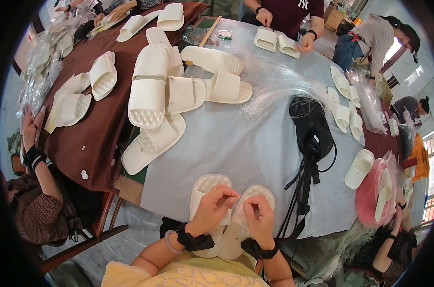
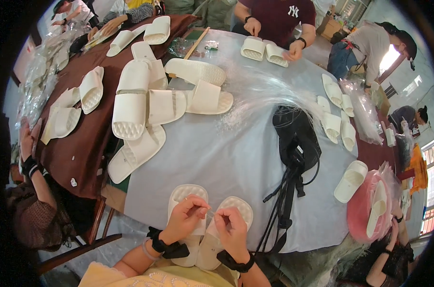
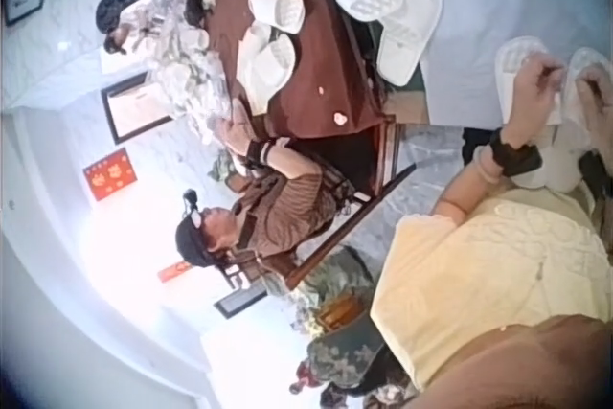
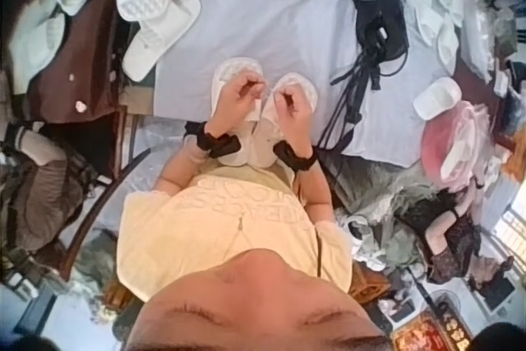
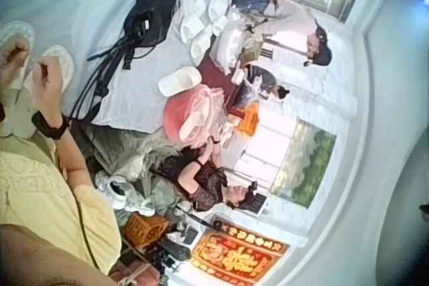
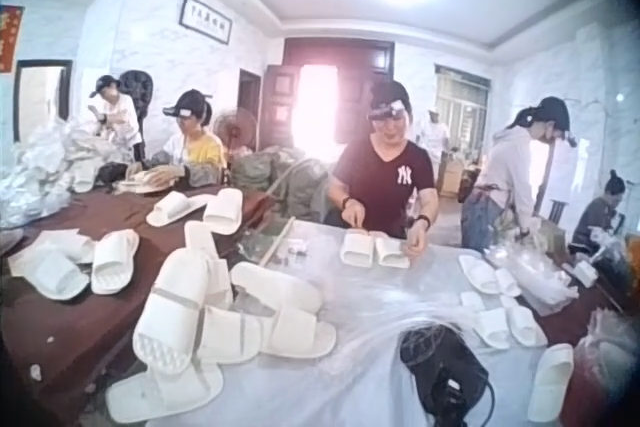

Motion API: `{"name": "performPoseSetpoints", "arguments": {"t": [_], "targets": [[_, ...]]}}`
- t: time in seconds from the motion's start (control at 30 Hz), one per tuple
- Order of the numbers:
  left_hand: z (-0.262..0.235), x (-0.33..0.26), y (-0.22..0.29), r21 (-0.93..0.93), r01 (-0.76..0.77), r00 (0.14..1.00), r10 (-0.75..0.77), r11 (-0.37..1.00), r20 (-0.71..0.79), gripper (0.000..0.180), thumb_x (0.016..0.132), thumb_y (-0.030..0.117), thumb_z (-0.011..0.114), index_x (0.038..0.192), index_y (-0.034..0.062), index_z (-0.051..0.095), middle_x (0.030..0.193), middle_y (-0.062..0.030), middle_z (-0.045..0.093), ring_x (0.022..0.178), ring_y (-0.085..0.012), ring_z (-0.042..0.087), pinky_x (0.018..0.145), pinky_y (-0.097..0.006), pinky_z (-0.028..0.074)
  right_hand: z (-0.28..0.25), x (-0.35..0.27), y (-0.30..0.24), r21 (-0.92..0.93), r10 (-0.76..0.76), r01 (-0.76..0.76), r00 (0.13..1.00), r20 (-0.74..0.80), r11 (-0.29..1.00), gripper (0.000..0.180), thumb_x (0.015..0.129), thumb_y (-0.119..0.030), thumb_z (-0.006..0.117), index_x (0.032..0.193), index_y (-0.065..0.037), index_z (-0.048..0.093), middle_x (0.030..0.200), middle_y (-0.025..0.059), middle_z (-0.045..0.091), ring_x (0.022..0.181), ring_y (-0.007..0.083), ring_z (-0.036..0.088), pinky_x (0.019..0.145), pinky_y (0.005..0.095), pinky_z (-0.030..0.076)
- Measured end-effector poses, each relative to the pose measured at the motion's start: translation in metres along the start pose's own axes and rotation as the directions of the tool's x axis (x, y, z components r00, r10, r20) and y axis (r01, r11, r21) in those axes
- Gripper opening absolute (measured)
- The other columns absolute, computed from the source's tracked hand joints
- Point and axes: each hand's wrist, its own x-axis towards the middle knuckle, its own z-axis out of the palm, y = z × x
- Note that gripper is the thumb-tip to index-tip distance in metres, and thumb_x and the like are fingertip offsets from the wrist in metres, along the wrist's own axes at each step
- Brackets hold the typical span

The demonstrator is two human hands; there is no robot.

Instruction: The recorder and several other people are sitting at a table in an industrial workshop environment, manually assembling white plastic or foam slippers by attaching the upper straps to the soles using thin plastic fasteners or threads.

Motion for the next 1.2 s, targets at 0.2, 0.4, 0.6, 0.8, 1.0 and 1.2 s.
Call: {"name": "performPoseSetpoints", "arguments": {"t": [0.2,0.4,0.6,0.8,1.0,1.2], "targets": [[-0.0008,0.0018,0.0005,0.06,-0.012,1.0,0.011,0.998,0.026,0.009,0.083,-0.003,0.055,0.091,-0.0007,0.057,0.088,-0.0046,0.052,0.069,-0.0093,0.049,0.061,-0.021,0.043,0.0013,0.0038,-0.0022,-0.02,-0.006,0.005,1.0,-0.01,1.0,0.005,0.08,0.0,0.057,0.083,0.0,0.054,0.077,0.0038,0.051,0.063,0.0083,0.048,0.055,0.0209,0.039],[-0.001,-0.0008,-0.0002,0.015,0.014,0.999,-0.014,1.0,0.029,0.008,0.083,-0.002,0.056,0.09,-0.0007,0.058,0.086,-0.0049,0.052,0.069,-0.0095,0.051,0.059,-0.021,0.043,0.0022,0.0006,-0.0004,0.022,0.016,-0.016,1.0,-0.013,1.0,0.004,0.08,0.0,0.057,0.083,0.0,0.054,0.077,0.0038,0.05,0.063,0.0085,0.048,0.056,0.021,0.04],[0.0,-0.0004,0.0022,0.025,0.025,1.0,-0.025,0.999,0.006,0.008,0.082,-0.002,0.056,0.089,0.0003,0.059,0.085,-0.0041,0.052,0.069,-0.009,0.051,0.059,-0.021,0.042,0.0017,0.0008,-0.0019,-0.002,-0.016,0.016,1.0,-0.02,1.0,0.005,0.08,0.002,0.056,0.083,0.0,0.053,0.077,0.0042,0.051,0.062,0.0086,0.049,0.055,0.0202,0.04],[-0.0013,-0.0004,0.0004,0.13,0.01,0.999,-0.016,0.991,0.041,0.01,0.08,-0.003,0.058,0.089,0.0009,0.059,0.082,-0.004,0.053,0.071,-0.0102,0.048,0.061,-0.022,0.04,0.0027,0.0015,-0.0003,-0.034,-0.05,0.049,0.998,-0.023,0.998,0.005,0.08,0.002,0.056,0.083,0.001,0.053,0.076,0.0044,0.051,0.061,0.0086,0.049,0.054,0.0204,0.04],[0.0012,0.002,0.0036,0.15,-0.008,1.0,0.008,0.989,0.004,0.012,0.078,-0.002,0.061,0.089,0.0012,0.059,0.082,-0.0046,0.056,0.073,-0.0115,0.05,0.061,-0.023,0.04,0.0013,0.0019,0.0003,-0.008,-0.047,0.046,0.998,-0.048,0.999,0.005,0.08,0.002,0.057,0.082,0.0,0.053,0.076,0.0044,0.05,0.062,0.0087,0.049,0.054,0.0202,0.04],[0.0,0.003,0.0022,0.24,-0.102,0.994,0.092,0.965,0.055,0.011,0.079,-0.002,0.06,0.09,0.0018,0.061,0.084,-0.0036,0.054,0.074,-0.0107,0.051,0.064,-0.023,0.042,-0.0012,0.0031,0.001,-0.016,-0.013,0.013,0.999,-0.036,1.0,0.006,0.079,0.002,0.057,0.082,0.0,0.053,0.077,0.0041,0.05,0.062,0.0091,0.049,0.054,0.0202,0.04]]}}
